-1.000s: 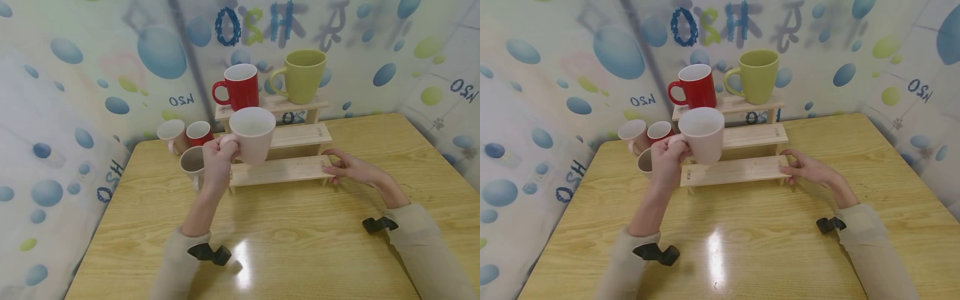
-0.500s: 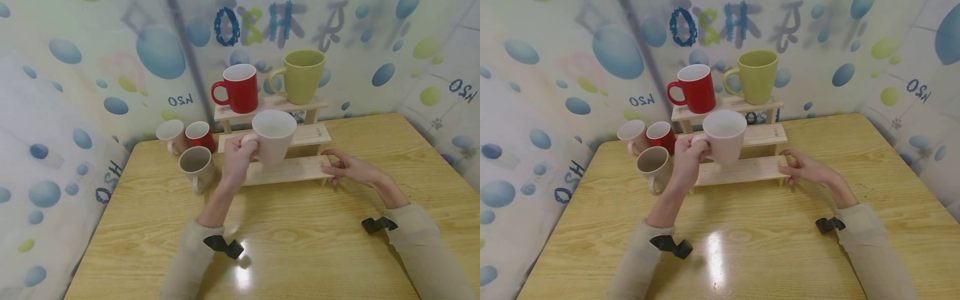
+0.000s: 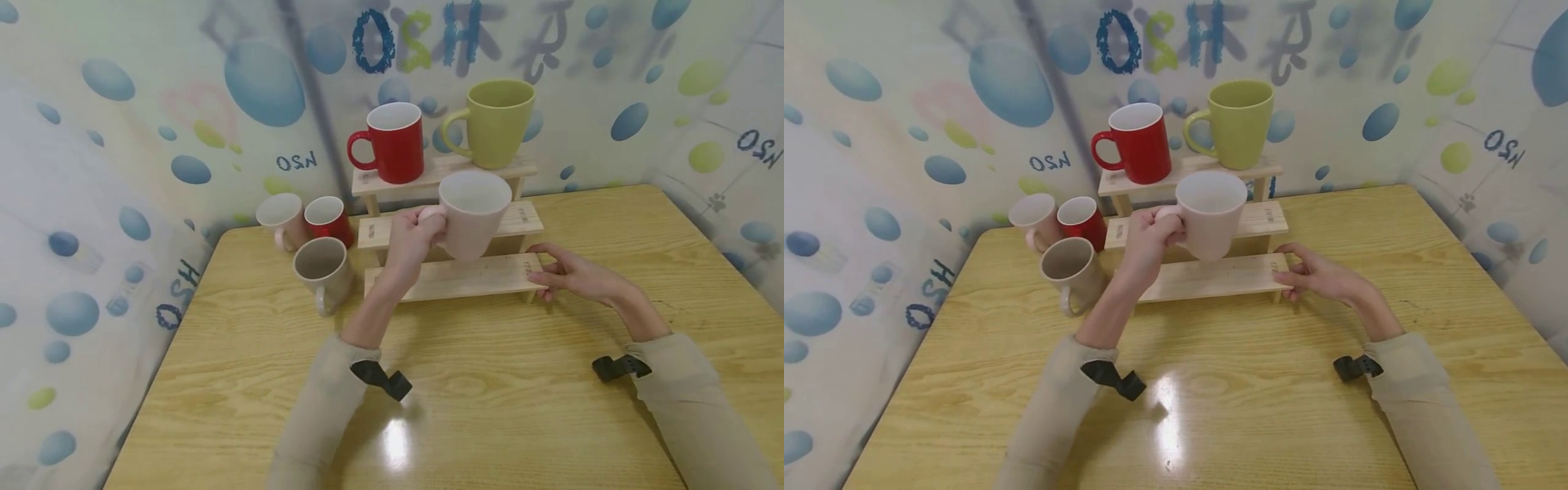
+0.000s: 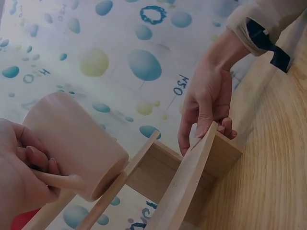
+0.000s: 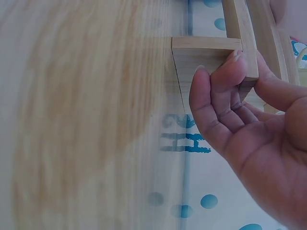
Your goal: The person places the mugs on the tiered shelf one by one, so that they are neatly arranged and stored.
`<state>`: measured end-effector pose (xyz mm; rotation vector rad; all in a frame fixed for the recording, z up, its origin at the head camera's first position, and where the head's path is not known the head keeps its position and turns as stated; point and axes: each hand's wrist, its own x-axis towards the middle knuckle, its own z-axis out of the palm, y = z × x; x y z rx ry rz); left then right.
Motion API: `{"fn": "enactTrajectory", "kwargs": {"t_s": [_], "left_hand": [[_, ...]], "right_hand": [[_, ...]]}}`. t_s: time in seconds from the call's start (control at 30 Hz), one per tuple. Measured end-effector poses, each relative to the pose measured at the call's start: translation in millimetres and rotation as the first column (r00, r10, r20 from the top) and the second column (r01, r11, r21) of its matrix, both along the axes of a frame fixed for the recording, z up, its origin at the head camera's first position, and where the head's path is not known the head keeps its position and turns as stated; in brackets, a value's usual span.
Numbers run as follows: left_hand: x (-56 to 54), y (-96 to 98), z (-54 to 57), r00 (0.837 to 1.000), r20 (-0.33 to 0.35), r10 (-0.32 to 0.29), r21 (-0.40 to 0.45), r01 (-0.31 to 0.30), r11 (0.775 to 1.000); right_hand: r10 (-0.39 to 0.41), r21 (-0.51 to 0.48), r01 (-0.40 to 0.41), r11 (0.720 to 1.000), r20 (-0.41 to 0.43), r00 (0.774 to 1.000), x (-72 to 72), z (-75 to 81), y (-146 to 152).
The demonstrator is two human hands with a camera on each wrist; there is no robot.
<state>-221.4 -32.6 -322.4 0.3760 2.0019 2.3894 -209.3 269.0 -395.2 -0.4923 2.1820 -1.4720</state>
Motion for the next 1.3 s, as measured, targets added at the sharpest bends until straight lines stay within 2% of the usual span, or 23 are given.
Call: {"fn": "enactTrajectory", "kwargs": {"t_s": [0.3, 0.53, 0.93, 1.3], "left_hand": [[-17.4, 14.0, -3.1, 0.996, -0.036, -0.079, -0.031, 0.078, 0.996], [-29.5, 21.4, -4.4, 0.991, -0.028, -0.131, -0.042, 0.130, 0.991], [-50.3, 34.3, -7.0, 0.987, -0.054, -0.153, -0.048, 0.151, 0.987], [-61.2, 36.7, -6.2, 0.981, -0.090, -0.173, -0.087, 0.165, 0.982]], "right_hand": [[-0.005, 0.004, 0.005, 1.000, 0.007, 1.000, 2.4, 2.5, -0.8], [-0.010, 0.009, 0.010, 1.000, 0.012, 1.000, 1.4, 1.5, 0.9], [-0.017, 0.019, 0.017, 1.000, 0.024, 1.000, 1.1, 1.2, 2.3], [-0.016, 0.021, 0.016, 1.000, 0.016, 1.000, 0.7, 2.6, 0.7]]}}
